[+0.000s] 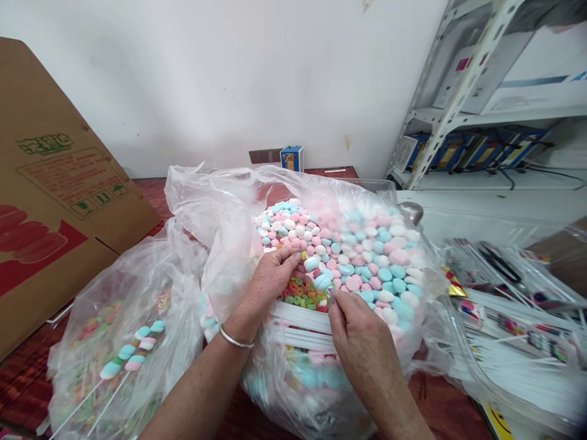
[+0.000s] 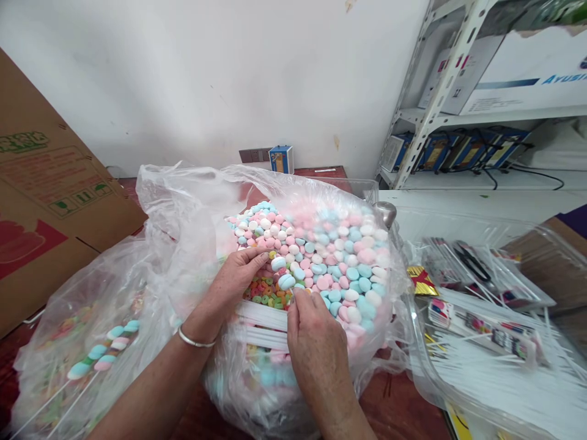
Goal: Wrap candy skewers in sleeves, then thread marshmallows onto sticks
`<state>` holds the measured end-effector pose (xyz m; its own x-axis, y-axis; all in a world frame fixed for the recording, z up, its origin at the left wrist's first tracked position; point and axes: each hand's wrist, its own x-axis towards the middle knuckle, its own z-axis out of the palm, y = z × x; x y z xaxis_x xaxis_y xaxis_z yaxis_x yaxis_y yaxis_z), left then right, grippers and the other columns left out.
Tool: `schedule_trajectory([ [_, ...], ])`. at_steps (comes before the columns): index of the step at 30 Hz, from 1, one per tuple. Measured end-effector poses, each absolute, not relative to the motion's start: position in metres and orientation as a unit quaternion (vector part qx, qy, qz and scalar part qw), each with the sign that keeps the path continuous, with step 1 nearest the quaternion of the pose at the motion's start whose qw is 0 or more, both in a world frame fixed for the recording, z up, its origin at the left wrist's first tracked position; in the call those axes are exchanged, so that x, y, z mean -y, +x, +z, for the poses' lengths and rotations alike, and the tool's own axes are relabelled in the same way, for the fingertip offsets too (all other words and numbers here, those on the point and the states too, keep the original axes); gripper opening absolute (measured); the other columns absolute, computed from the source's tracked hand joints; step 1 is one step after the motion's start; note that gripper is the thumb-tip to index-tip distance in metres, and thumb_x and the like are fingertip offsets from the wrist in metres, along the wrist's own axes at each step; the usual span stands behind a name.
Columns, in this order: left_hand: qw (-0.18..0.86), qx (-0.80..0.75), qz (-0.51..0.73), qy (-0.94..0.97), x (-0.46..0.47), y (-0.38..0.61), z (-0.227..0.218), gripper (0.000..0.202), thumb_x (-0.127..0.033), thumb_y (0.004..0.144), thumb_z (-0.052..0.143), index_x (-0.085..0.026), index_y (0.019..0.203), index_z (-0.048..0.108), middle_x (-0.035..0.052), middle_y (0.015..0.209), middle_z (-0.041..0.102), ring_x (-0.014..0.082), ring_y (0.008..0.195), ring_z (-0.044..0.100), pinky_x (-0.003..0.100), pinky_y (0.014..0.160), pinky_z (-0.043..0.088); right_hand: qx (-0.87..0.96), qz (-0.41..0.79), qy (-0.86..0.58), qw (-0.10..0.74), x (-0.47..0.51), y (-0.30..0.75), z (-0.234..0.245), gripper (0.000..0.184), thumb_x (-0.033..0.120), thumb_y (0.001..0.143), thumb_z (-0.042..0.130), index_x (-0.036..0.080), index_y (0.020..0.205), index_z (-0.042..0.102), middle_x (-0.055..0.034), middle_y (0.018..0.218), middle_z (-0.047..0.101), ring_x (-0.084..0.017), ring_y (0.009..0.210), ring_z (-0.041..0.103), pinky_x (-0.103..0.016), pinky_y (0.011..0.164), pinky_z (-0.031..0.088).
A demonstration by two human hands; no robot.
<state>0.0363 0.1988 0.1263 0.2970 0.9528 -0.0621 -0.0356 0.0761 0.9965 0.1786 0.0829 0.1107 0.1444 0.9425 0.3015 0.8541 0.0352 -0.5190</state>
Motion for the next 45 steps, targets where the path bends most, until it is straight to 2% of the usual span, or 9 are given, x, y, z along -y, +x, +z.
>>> schedule_trajectory([
  [6, 0.658, -0.382, 0.361, 0.539, -0.200, 0.029, 0.130, 0.026, -0.034, 0.080, 0.073, -0.017, 0.100, 0.075, 0.0050, 0.091, 0.074, 0.0165, 0.077, 0.069, 0.030, 0.078, 0.056, 0.650, 0.092, -0.681, 0.326, -0.080, 0.180, 0.112, 0.027, 0.022, 0.097, 0.042, 0.019, 0.102, 0.068, -0.0089, 0.091, 0.069, -0.023, 0.086, 0.066, -0.032, 0.077, 0.047],
  [13, 0.687, -0.343, 0.321, 0.554, -0.213, 0.018, 0.137, 0.030, -0.035, 0.079, 0.074, -0.016, 0.102, 0.075, 0.0065, 0.086, 0.073, 0.0126, 0.067, 0.063, 0.025, 0.064, 0.049, 0.579, 0.202, -0.643, 0.458, -0.081, 0.184, 0.115, 0.027, 0.032, 0.098, 0.043, 0.020, 0.092, 0.067, -0.0043, 0.085, 0.070, -0.019, 0.078, 0.064, -0.026, 0.069, 0.047],
  [17, 0.412, -0.461, 0.373, 0.692, -0.219, 0.020, 0.136, 0.023, -0.026, 0.086, 0.062, -0.021, 0.102, 0.077, 0.0051, 0.091, 0.074, 0.0178, 0.079, 0.065, 0.033, 0.078, 0.051, 0.543, 0.215, -0.662, 0.470, -0.083, 0.187, 0.117, 0.032, 0.039, 0.096, 0.046, 0.020, 0.075, 0.061, -0.0009, 0.071, 0.064, -0.017, 0.067, 0.058, -0.025, 0.061, 0.043],
  [20, 0.179, -0.476, 0.313, 0.802, -0.222, 0.025, 0.128, 0.019, -0.018, 0.086, 0.061, -0.020, 0.094, 0.078, 0.0078, 0.095, 0.072, 0.0236, 0.094, 0.064, 0.037, 0.087, 0.049, 0.540, 0.208, -0.672, 0.463, -0.084, 0.190, 0.116, 0.033, 0.040, 0.094, 0.047, 0.020, 0.073, 0.060, -0.0008, 0.070, 0.064, -0.016, 0.066, 0.057, -0.025, 0.061, 0.042],
  [23, 0.120, -0.461, 0.266, 0.838, -0.222, 0.030, 0.120, 0.016, -0.015, 0.084, 0.063, -0.019, 0.089, 0.077, 0.0098, 0.095, 0.069, 0.0259, 0.097, 0.060, 0.040, 0.089, 0.047, 0.542, 0.214, -0.672, 0.457, -0.083, 0.191, 0.113, 0.031, 0.040, 0.094, 0.047, 0.019, 0.078, 0.064, -0.0018, 0.074, 0.067, -0.017, 0.066, 0.058, -0.025, 0.061, 0.042],
  [29, 0.151, -0.459, 0.285, 0.828, -0.219, 0.037, 0.118, 0.015, -0.011, 0.082, 0.062, -0.019, 0.077, 0.074, 0.0101, 0.090, 0.069, 0.0273, 0.098, 0.060, 0.044, 0.094, 0.045, 0.556, 0.215, -0.668, 0.445, -0.082, 0.192, 0.105, 0.029, 0.038, 0.094, 0.047, 0.019, 0.084, 0.067, -0.0038, 0.078, 0.069, -0.018, 0.071, 0.060, -0.027, 0.063, 0.043],
  [33, 0.207, -0.467, 0.329, 0.794, -0.213, 0.036, 0.126, 0.020, -0.016, 0.088, 0.055, -0.019, 0.097, 0.073, 0.0074, 0.093, 0.072, 0.0217, 0.090, 0.064, 0.037, 0.085, 0.052, 0.568, 0.201, -0.666, 0.440, -0.082, 0.190, 0.103, 0.030, 0.037, 0.095, 0.045, 0.020, 0.077, 0.062, -0.0031, 0.073, 0.066, -0.018, 0.068, 0.059, -0.027, 0.062, 0.042],
  [39, 0.604, -0.386, 0.379, 0.585, -0.204, 0.036, 0.131, 0.028, -0.038, 0.082, 0.069, -0.016, 0.098, 0.074, 0.0027, 0.082, 0.071, 0.0137, 0.067, 0.064, 0.029, 0.067, 0.056, 0.580, 0.194, -0.660, 0.437, -0.079, 0.189, 0.104, 0.031, 0.036, 0.096, 0.044, 0.021, 0.072, 0.056, -0.0028, 0.072, 0.064, -0.018, 0.066, 0.057, -0.027, 0.062, 0.041],
  [45, 0.670, -0.342, 0.395, 0.527, -0.204, 0.037, 0.125, 0.028, -0.037, 0.076, 0.077, -0.017, 0.096, 0.075, 0.0033, 0.089, 0.070, 0.0129, 0.072, 0.062, 0.029, 0.069, 0.057, 0.574, 0.205, -0.671, 0.422, -0.077, 0.190, 0.107, 0.032, 0.035, 0.094, 0.042, 0.020, 0.074, 0.062, -0.0033, 0.071, 0.065, -0.019, 0.067, 0.058, -0.028, 0.063, 0.041],
])
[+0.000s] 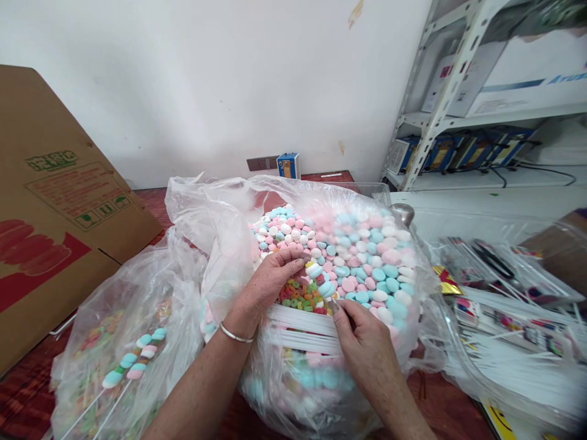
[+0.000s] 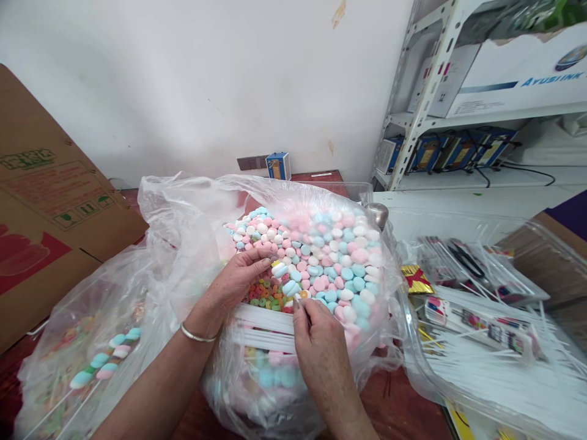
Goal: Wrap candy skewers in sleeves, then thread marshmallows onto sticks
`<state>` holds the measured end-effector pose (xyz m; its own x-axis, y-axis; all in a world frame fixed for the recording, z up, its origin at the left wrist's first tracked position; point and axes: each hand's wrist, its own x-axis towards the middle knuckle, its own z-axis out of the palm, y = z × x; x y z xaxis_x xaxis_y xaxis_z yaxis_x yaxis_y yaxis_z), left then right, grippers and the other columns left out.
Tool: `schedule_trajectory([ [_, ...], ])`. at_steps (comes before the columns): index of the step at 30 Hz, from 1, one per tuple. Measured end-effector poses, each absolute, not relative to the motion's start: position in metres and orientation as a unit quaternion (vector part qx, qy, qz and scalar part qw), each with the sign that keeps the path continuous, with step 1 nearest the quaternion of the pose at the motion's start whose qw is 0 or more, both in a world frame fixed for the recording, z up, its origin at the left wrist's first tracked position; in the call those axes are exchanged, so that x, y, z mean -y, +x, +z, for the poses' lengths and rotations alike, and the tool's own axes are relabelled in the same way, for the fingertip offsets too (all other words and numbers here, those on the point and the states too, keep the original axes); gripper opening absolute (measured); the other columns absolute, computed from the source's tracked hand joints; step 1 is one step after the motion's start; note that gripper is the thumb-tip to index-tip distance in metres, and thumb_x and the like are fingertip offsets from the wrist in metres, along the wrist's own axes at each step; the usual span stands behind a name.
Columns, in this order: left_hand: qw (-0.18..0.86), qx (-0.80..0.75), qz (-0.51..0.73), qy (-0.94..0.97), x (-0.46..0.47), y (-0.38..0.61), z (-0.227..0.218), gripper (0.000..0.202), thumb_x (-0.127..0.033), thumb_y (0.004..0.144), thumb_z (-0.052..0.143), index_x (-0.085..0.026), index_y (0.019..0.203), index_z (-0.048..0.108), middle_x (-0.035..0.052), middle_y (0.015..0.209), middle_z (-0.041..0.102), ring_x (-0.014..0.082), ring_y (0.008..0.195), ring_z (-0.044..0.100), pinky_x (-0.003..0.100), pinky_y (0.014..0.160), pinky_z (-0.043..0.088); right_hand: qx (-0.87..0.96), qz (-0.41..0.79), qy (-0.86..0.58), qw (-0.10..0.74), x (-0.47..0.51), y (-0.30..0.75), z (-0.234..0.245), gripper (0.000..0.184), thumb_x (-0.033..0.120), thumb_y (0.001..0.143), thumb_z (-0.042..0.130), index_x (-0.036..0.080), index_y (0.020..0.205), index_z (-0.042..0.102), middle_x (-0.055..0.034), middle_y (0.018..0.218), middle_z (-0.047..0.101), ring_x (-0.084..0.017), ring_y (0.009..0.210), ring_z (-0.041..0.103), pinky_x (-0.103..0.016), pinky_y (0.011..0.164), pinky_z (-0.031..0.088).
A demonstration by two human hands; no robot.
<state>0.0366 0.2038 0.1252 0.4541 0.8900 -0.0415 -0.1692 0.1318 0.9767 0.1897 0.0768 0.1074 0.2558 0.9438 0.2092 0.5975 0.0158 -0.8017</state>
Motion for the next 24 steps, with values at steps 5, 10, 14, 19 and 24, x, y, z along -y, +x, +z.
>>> schedule_trajectory([
  [5, 0.639, -0.346, 0.407, 0.554, -0.200, 0.036, 0.127, 0.026, -0.038, 0.078, 0.075, -0.018, 0.095, 0.075, 0.0029, 0.091, 0.071, 0.0123, 0.067, 0.063, 0.029, 0.067, 0.057, 0.577, 0.208, -0.671, 0.416, -0.076, 0.190, 0.109, 0.035, 0.035, 0.094, 0.040, 0.021, 0.067, 0.057, -0.0018, 0.065, 0.062, -0.017, 0.061, 0.054, -0.027, 0.058, 0.039],
  [10, 0.568, -0.392, 0.396, 0.606, -0.195, 0.036, 0.131, 0.028, -0.039, 0.080, 0.073, -0.017, 0.098, 0.075, 0.0059, 0.096, 0.074, 0.0160, 0.069, 0.068, 0.032, 0.068, 0.057, 0.583, 0.201, -0.674, 0.408, -0.076, 0.190, 0.109, 0.035, 0.033, 0.093, 0.041, 0.022, 0.063, 0.055, -0.0024, 0.063, 0.063, -0.017, 0.061, 0.055, -0.027, 0.056, 0.038],
  [14, 0.589, -0.391, 0.444, 0.551, -0.184, 0.047, 0.130, 0.026, -0.039, 0.078, 0.075, -0.017, 0.091, 0.071, 0.0049, 0.092, 0.073, 0.0186, 0.080, 0.069, 0.031, 0.073, 0.057, 0.581, 0.203, -0.660, 0.430, -0.076, 0.181, 0.111, 0.034, 0.032, 0.096, 0.041, 0.021, 0.069, 0.057, -0.0037, 0.072, 0.066, -0.018, 0.067, 0.059, -0.026, 0.062, 0.044],
  [19, 0.711, -0.301, 0.546, 0.324, -0.165, 0.068, 0.136, 0.023, -0.030, 0.081, 0.072, -0.020, 0.097, 0.060, 0.0010, 0.088, 0.070, 0.0156, 0.080, 0.069, 0.032, 0.080, 0.056, 0.620, 0.168, -0.636, 0.428, -0.073, 0.166, 0.114, 0.030, 0.026, 0.100, 0.038, 0.022, 0.100, 0.068, -0.0068, 0.094, 0.069, -0.020, 0.087, 0.066, -0.028, 0.075, 0.051],
  [24, 0.727, -0.277, 0.581, 0.239, -0.156, 0.066, 0.150, 0.018, -0.019, 0.084, 0.060, -0.018, 0.102, 0.062, 0.0001, 0.084, 0.063, 0.0103, 0.073, 0.062, 0.026, 0.078, 0.054, 0.640, 0.160, -0.659, 0.362, -0.062, 0.162, 0.115, 0.046, 0.024, 0.101, 0.034, 0.024, 0.146, 0.045, -0.0083, 0.120, 0.072, -0.022, 0.093, 0.073, -0.028, 0.071, 0.054],
])
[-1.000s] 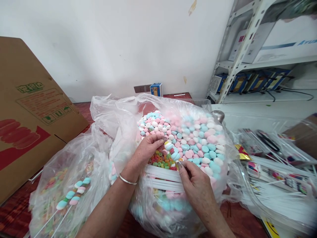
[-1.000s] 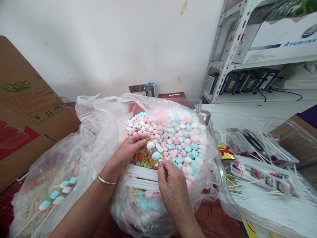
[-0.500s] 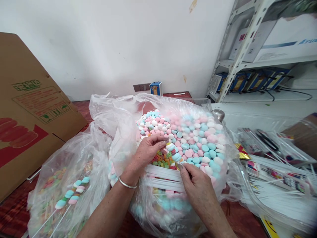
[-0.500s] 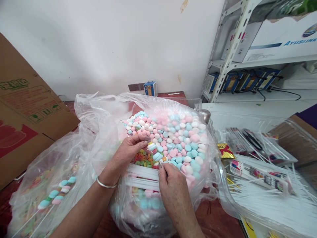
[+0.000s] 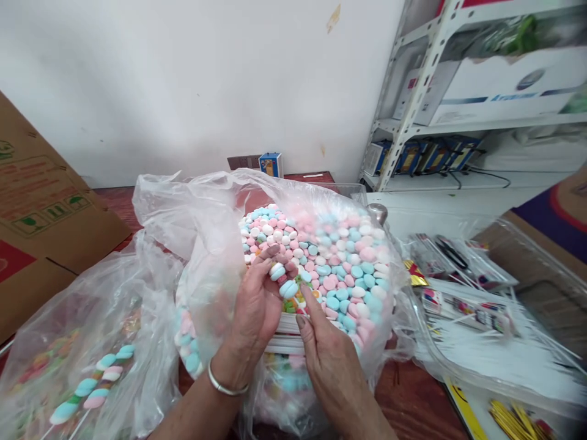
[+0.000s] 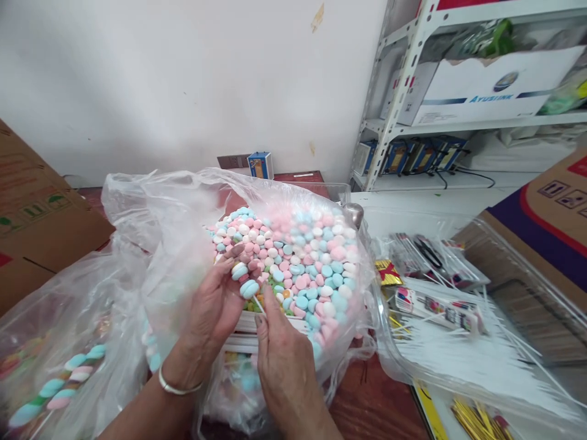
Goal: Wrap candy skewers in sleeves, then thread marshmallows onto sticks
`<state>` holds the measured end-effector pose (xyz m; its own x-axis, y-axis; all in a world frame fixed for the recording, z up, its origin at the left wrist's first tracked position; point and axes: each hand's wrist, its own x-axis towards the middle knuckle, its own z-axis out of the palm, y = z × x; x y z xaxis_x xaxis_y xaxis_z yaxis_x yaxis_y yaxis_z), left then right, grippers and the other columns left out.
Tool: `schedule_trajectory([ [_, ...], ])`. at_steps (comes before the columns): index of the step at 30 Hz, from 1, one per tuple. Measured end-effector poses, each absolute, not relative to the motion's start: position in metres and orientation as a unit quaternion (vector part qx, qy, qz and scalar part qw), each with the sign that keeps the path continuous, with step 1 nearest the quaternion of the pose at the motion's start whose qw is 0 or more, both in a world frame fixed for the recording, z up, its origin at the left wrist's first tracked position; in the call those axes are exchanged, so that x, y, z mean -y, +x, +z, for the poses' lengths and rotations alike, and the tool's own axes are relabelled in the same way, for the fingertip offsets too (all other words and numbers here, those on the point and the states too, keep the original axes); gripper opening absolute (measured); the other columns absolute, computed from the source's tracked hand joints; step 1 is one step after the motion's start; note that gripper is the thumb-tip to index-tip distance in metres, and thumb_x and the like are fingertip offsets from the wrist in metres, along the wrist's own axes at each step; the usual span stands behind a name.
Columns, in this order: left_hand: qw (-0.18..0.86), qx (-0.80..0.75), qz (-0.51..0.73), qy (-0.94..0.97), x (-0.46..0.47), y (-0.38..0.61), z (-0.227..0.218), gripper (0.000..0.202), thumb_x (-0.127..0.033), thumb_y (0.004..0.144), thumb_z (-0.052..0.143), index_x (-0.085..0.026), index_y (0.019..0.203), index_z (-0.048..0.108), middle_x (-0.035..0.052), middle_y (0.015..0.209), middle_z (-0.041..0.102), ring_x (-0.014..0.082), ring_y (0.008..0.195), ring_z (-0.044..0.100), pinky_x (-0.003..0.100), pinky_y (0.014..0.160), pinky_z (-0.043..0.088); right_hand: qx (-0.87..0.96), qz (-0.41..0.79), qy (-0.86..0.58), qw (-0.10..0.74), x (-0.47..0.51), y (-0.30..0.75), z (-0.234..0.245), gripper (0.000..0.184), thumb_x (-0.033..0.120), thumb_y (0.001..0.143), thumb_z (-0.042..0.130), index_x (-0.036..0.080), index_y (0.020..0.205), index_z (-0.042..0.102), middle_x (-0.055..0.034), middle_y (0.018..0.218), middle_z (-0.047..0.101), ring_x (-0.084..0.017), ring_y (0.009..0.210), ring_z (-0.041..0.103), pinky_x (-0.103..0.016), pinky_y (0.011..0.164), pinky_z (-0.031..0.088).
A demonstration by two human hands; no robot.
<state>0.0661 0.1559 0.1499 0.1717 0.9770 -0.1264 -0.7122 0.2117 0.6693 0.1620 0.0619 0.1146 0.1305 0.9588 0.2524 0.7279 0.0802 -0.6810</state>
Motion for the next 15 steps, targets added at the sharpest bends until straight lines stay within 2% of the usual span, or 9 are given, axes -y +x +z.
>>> schedule_trajectory([
  [2, 0.749, -0.269, 0.564, 0.219, -0.153, 0.064, 0.152, 0.011, -0.024, 0.088, 0.058, -0.017, 0.095, 0.062, -0.0009, 0.078, 0.057, 0.0096, 0.069, 0.058, 0.025, 0.073, 0.053, 0.634, 0.138, -0.664, 0.371, -0.057, 0.160, 0.113, 0.043, 0.024, 0.101, 0.031, 0.021, 0.139, 0.052, -0.0087, 0.114, 0.075, -0.022, 0.090, 0.074, -0.027, 0.068, 0.052],
  [4, 0.757, -0.273, 0.559, 0.204, -0.150, 0.064, 0.153, 0.015, -0.032, 0.090, 0.059, -0.017, 0.088, 0.061, -0.0023, 0.072, 0.053, 0.0087, 0.064, 0.055, 0.022, 0.067, 0.052, 0.644, 0.116, -0.662, 0.366, -0.054, 0.156, 0.111, 0.036, 0.024, 0.101, 0.031, 0.020, 0.117, 0.063, -0.0066, 0.092, 0.078, -0.021, 0.076, 0.075, -0.025, 0.060, 0.048],
  [7, 0.738, -0.289, 0.571, 0.214, -0.144, 0.068, 0.155, 0.018, -0.034, 0.088, 0.064, -0.017, 0.086, 0.059, -0.0032, 0.069, 0.051, 0.0076, 0.059, 0.051, 0.018, 0.058, 0.048, 0.663, 0.092, -0.658, 0.344, -0.052, 0.150, 0.106, 0.032, 0.024, 0.101, 0.033, 0.020, 0.091, 0.063, -0.0020, 0.063, 0.070, -0.019, 0.053, 0.069, -0.025, 0.047, 0.037],
  [9, 0.725, -0.294, 0.579, 0.231, -0.139, 0.070, 0.156, 0.017, -0.031, 0.088, 0.065, -0.017, 0.085, 0.059, -0.0029, 0.068, 0.052, 0.0072, 0.056, 0.050, 0.018, 0.058, 0.048, 0.665, 0.078, -0.658, 0.343, -0.052, 0.147, 0.105, 0.031, 0.024, 0.102, 0.032, 0.019, 0.089, 0.060, -0.0015, 0.061, 0.068, -0.019, 0.051, 0.067, -0.026, 0.046, 0.034],
  [12, 0.705, -0.300, 0.590, 0.254, -0.133, 0.073, 0.154, 0.021, -0.032, 0.089, 0.063, -0.016, 0.078, 0.056, -0.0029, 0.069, 0.053, 0.0064, 0.053, 0.048, 0.021, 0.063, 0.051, 0.667, 0.070, -0.659, 0.341, -0.054, 0.145, 0.105, 0.028, 0.020, 0.101, 0.033, 0.019, 0.094, 0.060, -0.0025, 0.068, 0.071, -0.019, 0.056, 0.069, -0.027, 0.049, 0.035],
  [15, 0.681, -0.309, 0.604, 0.275, -0.130, 0.073, 0.149, 0.025, -0.033, 0.090, 0.063, -0.016, 0.074, 0.054, -0.0030, 0.068, 0.052, 0.0062, 0.052, 0.048, 0.019, 0.058, 0.049, 0.673, 0.063, -0.672, 0.302, -0.057, 0.149, 0.108, 0.025, 0.012, 0.095, 0.038, 0.021, 0.094, 0.061, -0.0027, 0.076, 0.072, -0.019, 0.061, 0.069, -0.027, 0.051, 0.034],
])
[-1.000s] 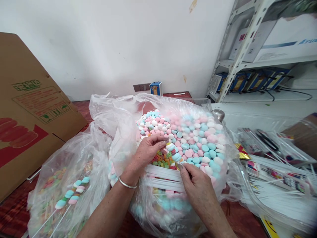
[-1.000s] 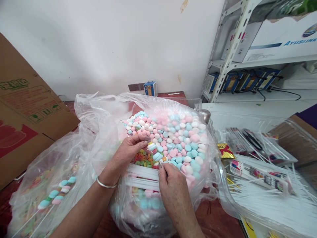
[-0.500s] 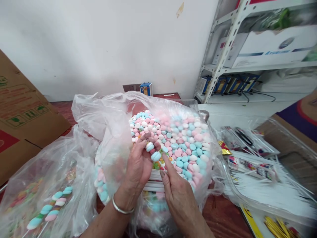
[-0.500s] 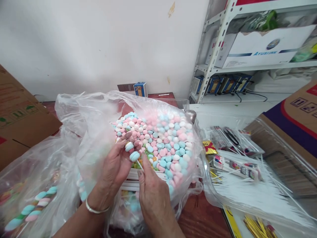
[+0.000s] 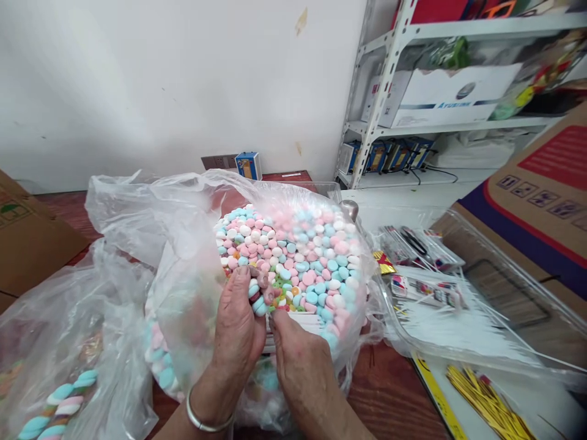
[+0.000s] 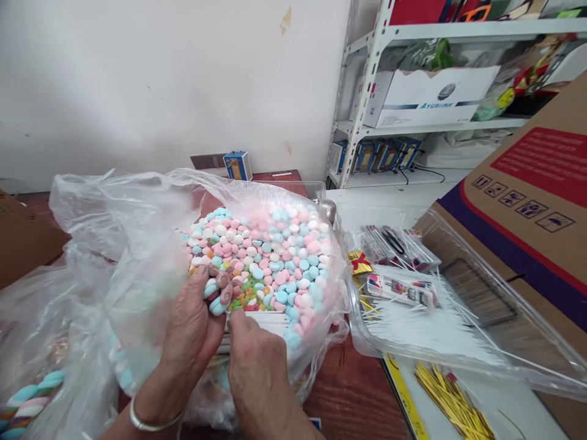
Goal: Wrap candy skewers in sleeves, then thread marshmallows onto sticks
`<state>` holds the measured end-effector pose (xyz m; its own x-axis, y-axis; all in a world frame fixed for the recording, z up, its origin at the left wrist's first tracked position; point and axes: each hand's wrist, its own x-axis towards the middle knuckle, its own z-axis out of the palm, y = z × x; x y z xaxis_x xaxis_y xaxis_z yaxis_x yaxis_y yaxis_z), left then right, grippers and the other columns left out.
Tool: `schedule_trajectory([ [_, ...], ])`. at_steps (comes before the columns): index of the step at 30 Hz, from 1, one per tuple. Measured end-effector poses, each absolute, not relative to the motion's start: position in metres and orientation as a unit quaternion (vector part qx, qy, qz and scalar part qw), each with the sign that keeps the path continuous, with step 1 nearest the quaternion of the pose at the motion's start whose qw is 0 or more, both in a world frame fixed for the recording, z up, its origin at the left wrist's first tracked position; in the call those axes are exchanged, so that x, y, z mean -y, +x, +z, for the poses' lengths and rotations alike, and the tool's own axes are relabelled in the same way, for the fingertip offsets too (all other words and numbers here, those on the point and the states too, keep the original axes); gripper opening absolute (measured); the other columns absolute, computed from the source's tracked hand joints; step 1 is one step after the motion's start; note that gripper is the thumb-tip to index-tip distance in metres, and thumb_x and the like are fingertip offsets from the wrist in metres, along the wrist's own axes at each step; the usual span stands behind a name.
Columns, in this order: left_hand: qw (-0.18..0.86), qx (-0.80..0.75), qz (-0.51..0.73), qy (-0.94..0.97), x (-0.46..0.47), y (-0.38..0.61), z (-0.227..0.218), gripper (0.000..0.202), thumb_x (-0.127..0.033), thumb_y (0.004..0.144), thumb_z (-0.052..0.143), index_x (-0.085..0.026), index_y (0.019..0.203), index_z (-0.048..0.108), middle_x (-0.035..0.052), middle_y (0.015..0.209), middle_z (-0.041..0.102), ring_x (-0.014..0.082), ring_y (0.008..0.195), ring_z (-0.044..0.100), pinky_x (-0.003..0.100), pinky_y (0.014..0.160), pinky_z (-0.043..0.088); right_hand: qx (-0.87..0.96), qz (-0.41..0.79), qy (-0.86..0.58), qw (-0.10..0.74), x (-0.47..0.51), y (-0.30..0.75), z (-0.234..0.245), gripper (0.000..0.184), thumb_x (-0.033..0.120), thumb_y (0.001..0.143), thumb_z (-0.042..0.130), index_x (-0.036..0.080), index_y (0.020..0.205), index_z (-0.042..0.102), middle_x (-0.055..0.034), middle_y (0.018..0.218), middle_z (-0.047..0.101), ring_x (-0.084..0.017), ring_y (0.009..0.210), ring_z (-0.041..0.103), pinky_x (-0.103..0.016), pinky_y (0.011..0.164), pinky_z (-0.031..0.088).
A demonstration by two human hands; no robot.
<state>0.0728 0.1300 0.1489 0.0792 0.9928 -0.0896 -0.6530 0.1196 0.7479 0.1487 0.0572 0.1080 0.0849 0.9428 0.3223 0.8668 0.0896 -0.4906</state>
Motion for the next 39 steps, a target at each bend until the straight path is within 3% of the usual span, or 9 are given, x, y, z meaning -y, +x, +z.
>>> schedule_trajectory([
  [3, 0.659, -0.302, 0.622, 0.295, -0.129, 0.073, 0.146, 0.026, -0.034, 0.090, 0.063, -0.017, 0.073, 0.053, -0.0028, 0.068, 0.052, 0.0067, 0.054, 0.048, 0.017, 0.056, 0.046, 0.658, 0.067, -0.692, 0.289, -0.058, 0.154, 0.113, 0.025, 0.009, 0.093, 0.041, 0.022, 0.089, 0.062, -0.0029, 0.083, 0.071, -0.018, 0.066, 0.067, -0.025, 0.052, 0.034],
  [7, 0.643, -0.289, 0.642, 0.302, -0.125, 0.077, 0.148, 0.027, -0.036, 0.091, 0.062, -0.017, 0.075, 0.055, -0.0024, 0.070, 0.053, 0.0071, 0.058, 0.049, 0.017, 0.058, 0.047, 0.641, 0.127, -0.661, 0.370, -0.054, 0.154, 0.117, 0.027, 0.013, 0.098, 0.039, 0.021, 0.088, 0.062, -0.0040, 0.084, 0.070, -0.018, 0.078, 0.067, -0.023, 0.066, 0.044],
  [14, 0.631, -0.335, 0.615, 0.334, -0.113, 0.083, 0.135, 0.031, -0.044, 0.093, 0.059, -0.017, 0.076, 0.056, -0.0019, 0.074, 0.057, 0.0091, 0.066, 0.057, 0.020, 0.067, 0.051, 0.619, 0.171, -0.637, 0.427, -0.058, 0.143, 0.119, 0.031, 0.022, 0.103, 0.036, 0.019, 0.103, 0.066, -0.0074, 0.093, 0.072, -0.019, 0.086, 0.069, -0.026, 0.077, 0.048],
  [18, 0.616, -0.369, 0.564, 0.407, -0.124, 0.079, 0.126, 0.041, -0.056, 0.095, 0.047, -0.019, 0.106, 0.061, 0.0060, 0.096, 0.068, 0.0152, 0.077, 0.065, 0.028, 0.074, 0.054, 0.601, 0.187, -0.643, 0.437, -0.062, 0.156, 0.119, 0.030, 0.025, 0.103, 0.036, 0.021, 0.096, 0.064, -0.0040, 0.088, 0.071, -0.017, 0.077, 0.065, -0.024, 0.066, 0.044],
  [21, 0.523, -0.387, 0.516, 0.558, -0.148, 0.073, 0.125, 0.044, -0.051, 0.100, 0.037, -0.021, 0.127, 0.056, 0.0114, 0.119, 0.067, 0.0203, 0.095, 0.066, 0.037, 0.085, 0.054, 0.585, 0.130, -0.707, 0.375, -0.066, 0.182, 0.121, 0.026, 0.025, 0.101, 0.042, 0.020, 0.082, 0.060, -0.0025, 0.078, 0.067, -0.017, 0.070, 0.060, -0.025, 0.062, 0.037],
  [24, 0.286, -0.394, 0.384, 0.785, -0.173, 0.068, 0.120, 0.024, -0.024, 0.096, 0.048, -0.020, 0.109, 0.068, 0.0101, 0.113, 0.069, 0.0236, 0.106, 0.062, 0.040, 0.095, 0.049, 0.564, 0.059, -0.779, 0.266, -0.077, 0.207, 0.125, 0.018, 0.022, 0.098, 0.048, 0.020, 0.086, 0.061, -0.0046, 0.087, 0.069, -0.018, 0.075, 0.062, -0.027, 0.061, 0.032],
  [27, 0.153, -0.358, 0.245, 0.888, -0.189, 0.071, 0.110, 0.026, -0.007, 0.088, 0.049, -0.018, 0.094, 0.072, 0.0102, 0.102, 0.069, 0.0245, 0.104, 0.060, 0.040, 0.094, 0.047, 0.571, 0.051, -0.801, 0.173, -0.092, 0.215, 0.127, 0.012, 0.022, 0.096, 0.052, 0.021, 0.089, 0.062, -0.0040, 0.090, 0.071, -0.019, 0.078, 0.066, -0.028, 0.059, 0.028],
  [33, 0.152, -0.374, 0.236, 0.884, -0.193, 0.080, 0.100, 0.024, -0.008, 0.088, 0.050, -0.017, 0.086, 0.071, 0.0118, 0.093, 0.067, 0.0281, 0.098, 0.058, 0.046, 0.092, 0.046, 0.570, 0.053, -0.808, 0.140, -0.117, 0.202, 0.114, 0.014, 0.020, 0.097, 0.048, 0.019, 0.096, 0.062, -0.0079, 0.088, 0.072, -0.022, 0.079, 0.070, -0.029, 0.058, 0.029],
  [39, 0.225, -0.406, 0.318, 0.827, -0.191, 0.075, 0.109, 0.021, -0.009, 0.087, 0.050, -0.019, 0.088, 0.068, 0.0089, 0.093, 0.068, 0.0238, 0.093, 0.060, 0.041, 0.088, 0.049, 0.546, 0.078, -0.815, 0.176, -0.120, 0.202, 0.106, 0.019, 0.013, 0.096, 0.044, 0.017, 0.097, 0.063, -0.0121, 0.089, 0.071, -0.024, 0.079, 0.070, -0.029, 0.061, 0.033],
])
